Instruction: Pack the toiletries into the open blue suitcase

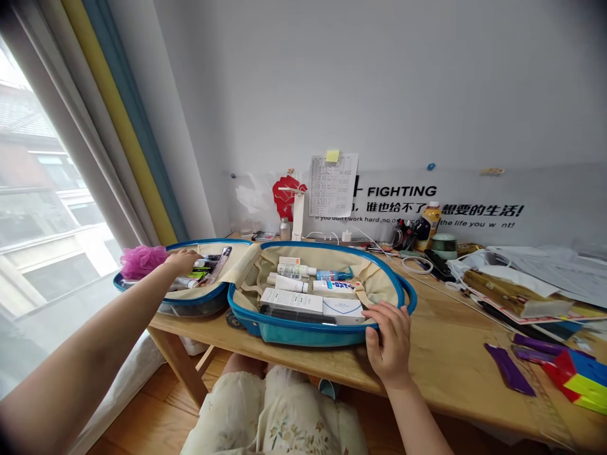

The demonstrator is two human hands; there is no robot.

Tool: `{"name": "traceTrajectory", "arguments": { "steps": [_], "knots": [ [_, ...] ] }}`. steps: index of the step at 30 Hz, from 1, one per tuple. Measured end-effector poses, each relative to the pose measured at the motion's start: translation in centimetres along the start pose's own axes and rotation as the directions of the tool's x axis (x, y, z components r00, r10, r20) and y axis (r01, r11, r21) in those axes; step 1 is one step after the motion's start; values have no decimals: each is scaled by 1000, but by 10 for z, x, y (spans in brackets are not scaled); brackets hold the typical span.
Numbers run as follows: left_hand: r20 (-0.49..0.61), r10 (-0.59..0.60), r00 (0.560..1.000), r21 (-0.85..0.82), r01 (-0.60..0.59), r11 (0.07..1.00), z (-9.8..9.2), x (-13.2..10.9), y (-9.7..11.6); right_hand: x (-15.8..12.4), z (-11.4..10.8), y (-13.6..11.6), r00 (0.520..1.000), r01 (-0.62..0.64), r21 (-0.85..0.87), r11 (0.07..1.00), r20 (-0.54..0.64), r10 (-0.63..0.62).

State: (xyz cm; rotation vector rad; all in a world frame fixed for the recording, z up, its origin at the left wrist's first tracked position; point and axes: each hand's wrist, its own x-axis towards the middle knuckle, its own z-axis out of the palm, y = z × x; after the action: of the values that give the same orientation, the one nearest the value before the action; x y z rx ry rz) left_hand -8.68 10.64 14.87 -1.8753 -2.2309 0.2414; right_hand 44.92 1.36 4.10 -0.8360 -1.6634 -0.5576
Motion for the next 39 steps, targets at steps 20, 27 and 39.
{"name": "traceTrajectory", "arguments": {
  "steps": [20,27,39],
  "knots": [
    [-201,492,847,-186,-526,830,-85,1,164,0,0,-1,1000,1,-16,1000,-6,-1],
    [-3,624,781,-287,-599,748,-60,9,219,0,-1,1,1000,9,-16,1000,5,-9],
    [51,667,743,-402,-596,695,-36,22,222,-1,0,1,1000,17,-17,1000,1,-17]
  ]
}}
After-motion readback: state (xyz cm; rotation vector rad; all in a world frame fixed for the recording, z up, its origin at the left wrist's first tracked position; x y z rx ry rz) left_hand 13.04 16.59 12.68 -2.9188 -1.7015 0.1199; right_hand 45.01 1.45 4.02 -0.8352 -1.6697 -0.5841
